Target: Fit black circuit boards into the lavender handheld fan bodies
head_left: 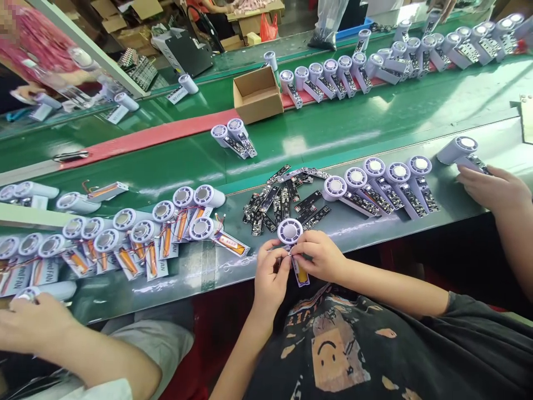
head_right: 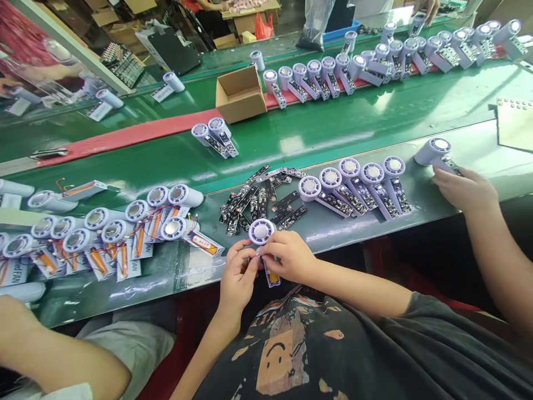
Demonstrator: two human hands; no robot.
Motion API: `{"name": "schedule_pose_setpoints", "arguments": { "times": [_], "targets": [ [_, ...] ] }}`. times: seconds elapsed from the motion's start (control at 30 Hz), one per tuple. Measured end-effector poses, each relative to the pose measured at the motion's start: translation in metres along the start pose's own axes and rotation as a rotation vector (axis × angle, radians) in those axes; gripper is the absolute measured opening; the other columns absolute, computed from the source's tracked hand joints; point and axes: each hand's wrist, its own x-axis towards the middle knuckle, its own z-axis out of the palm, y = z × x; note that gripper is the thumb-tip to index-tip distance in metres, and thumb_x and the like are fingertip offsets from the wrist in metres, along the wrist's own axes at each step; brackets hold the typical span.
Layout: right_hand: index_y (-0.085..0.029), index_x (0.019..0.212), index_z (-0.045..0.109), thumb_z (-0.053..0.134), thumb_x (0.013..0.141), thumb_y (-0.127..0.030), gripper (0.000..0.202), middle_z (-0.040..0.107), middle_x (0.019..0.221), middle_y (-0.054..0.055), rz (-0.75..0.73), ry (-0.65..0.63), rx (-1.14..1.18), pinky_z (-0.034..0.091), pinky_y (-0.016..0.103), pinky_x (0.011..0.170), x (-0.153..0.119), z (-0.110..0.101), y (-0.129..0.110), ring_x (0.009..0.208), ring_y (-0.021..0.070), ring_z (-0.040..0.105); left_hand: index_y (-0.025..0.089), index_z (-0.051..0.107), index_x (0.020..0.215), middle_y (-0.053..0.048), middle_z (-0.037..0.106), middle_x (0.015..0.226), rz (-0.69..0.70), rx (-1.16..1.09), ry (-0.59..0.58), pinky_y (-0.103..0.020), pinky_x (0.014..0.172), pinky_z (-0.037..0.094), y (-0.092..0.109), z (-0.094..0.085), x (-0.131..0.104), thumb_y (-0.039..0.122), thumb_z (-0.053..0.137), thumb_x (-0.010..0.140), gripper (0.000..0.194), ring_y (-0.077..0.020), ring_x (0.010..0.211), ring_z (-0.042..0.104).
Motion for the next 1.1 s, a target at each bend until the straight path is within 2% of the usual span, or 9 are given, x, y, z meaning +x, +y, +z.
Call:
{"name": "schedule_pose_setpoints", "arguments": {
  "times": [0.1, 0.17, 0.23, 0.3, 0.43, 0.6, 0.77, 0.97, 1.1],
  "targets": [
    [-0.022, 0.096, 0.067, 0.057, 0.093, -0.024, 0.011, 0.067, 0.087, 0.002, -0.044, -0.02, -0.114, 0.036, 0.031, 0.072, -0.001, 0.0, -0.001, 0.081, 0.0145, 0.056, 0.02, 0.065, 0.076, -0.01, 0.056, 0.108, 0.002, 0.027, 0.018, -0.033, 0.08, 0.053, 0.0, 0.001, 0.001, 0.04, 0.057, 0.091, 0.026, -0.0252, 0.108, 0.057],
    [-0.022, 0.096, 0.067, 0.055, 0.095, -0.025, 0.013, 0.067, 0.088, 0.001, -0.057, -0.029, -0.157, 0.034, 0.031, 0.074, -0.001, -0.001, 0.0, 0.08, 0.0142, 0.055, 0.019, 0.064, 0.078, -0.01, 0.056, 0.107, -0.014, -0.014, 0.034, -0.032, 0.078, 0.054, 0.0, 0.002, 0.0, 0.039, 0.06, 0.088, 0.023, -0.0255, 0.109, 0.057],
    [-0.022, 0.094, 0.068, 0.055, 0.095, -0.025, 0.013, 0.067, 0.087, 0.001, -0.057, -0.025, -0.174, 0.033, 0.032, 0.074, 0.0, -0.001, 0.001, 0.079, 0.0144, 0.054, 0.019, 0.064, 0.091, -0.009, 0.056, 0.109, -0.071, -0.11, 0.041, -0.028, 0.071, 0.054, 0.0, 0.004, -0.002, 0.037, 0.064, 0.086, 0.018, -0.0209, 0.098, 0.06],
    [-0.022, 0.092, 0.068, 0.056, 0.094, -0.025, 0.012, 0.066, 0.087, 0.002, -0.057, -0.019, -0.186, 0.031, 0.032, 0.073, 0.002, -0.002, 0.002, 0.078, 0.0147, 0.053, 0.02, 0.06, 0.104, -0.006, 0.058, 0.105, -0.157, -0.243, 0.035, -0.024, 0.064, 0.053, 0.0, 0.005, -0.005, 0.035, 0.065, 0.084, 0.025, -0.0137, 0.078, 0.06],
    [-0.022, 0.087, 0.068, 0.058, 0.092, -0.024, 0.011, 0.066, 0.081, 0.0, -0.064, -0.012, -0.198, 0.029, 0.032, 0.071, 0.004, -0.001, -0.001, 0.073, 0.0143, 0.051, 0.02, 0.055, 0.1, 0.001, 0.06, 0.083, -0.272, -0.441, 0.037, -0.024, 0.059, 0.053, 0.001, 0.009, -0.008, 0.034, 0.065, 0.083, 0.024, -0.0095, 0.059, 0.056],
    [-0.022, 0.08, 0.068, 0.057, 0.091, -0.024, 0.016, 0.065, 0.076, -0.001, -0.054, 0.01, -0.214, 0.027, 0.032, 0.068, 0.008, -0.001, -0.005, 0.069, 0.0136, 0.05, 0.019, 0.058, 0.094, -0.002, 0.062, 0.095, -0.266, -0.436, 0.101, -0.025, 0.06, 0.055, 0.002, 0.011, -0.008, 0.039, 0.07, 0.078, 0.028, -0.0107, 0.066, 0.061],
    [-0.02, 0.074, 0.066, 0.057, 0.089, -0.021, 0.018, 0.062, 0.072, 0.0, -0.04, 0.003, -0.222, 0.028, 0.031, 0.068, 0.009, 0.0, -0.004, 0.068, 0.0133, 0.05, 0.018, 0.062, 0.093, -0.004, 0.064, 0.096, -0.29, -0.429, 0.131, -0.024, 0.062, 0.056, -0.001, 0.011, -0.009, 0.043, 0.074, 0.075, 0.033, -0.0127, 0.072, 0.064],
    [-0.018, 0.061, 0.059, 0.058, 0.082, -0.016, 0.021, 0.057, 0.065, 0.0, -0.027, -0.026, -0.272, 0.029, 0.031, 0.067, 0.014, 0.003, -0.007, 0.064, 0.0129, 0.047, 0.017, 0.067, 0.093, -0.006, 0.069, 0.096, -0.277, -0.33, 0.157, -0.029, 0.082, 0.055, -0.004, 0.008, -0.01, 0.04, 0.076, 0.075, 0.031, -0.0176, 0.089, 0.066],
    [-0.018, 0.061, 0.058, 0.057, 0.081, -0.014, 0.021, 0.056, 0.064, 0.0, -0.024, -0.043, -0.256, 0.03, 0.03, 0.068, 0.016, 0.001, -0.01, 0.064, 0.0135, 0.046, 0.017, 0.069, 0.092, -0.006, 0.071, 0.094, -0.316, -0.343, 0.165, -0.029, 0.08, 0.055, -0.002, 0.007, -0.009, 0.041, 0.076, 0.074, 0.031, -0.0181, 0.087, 0.067]
  ]
}}
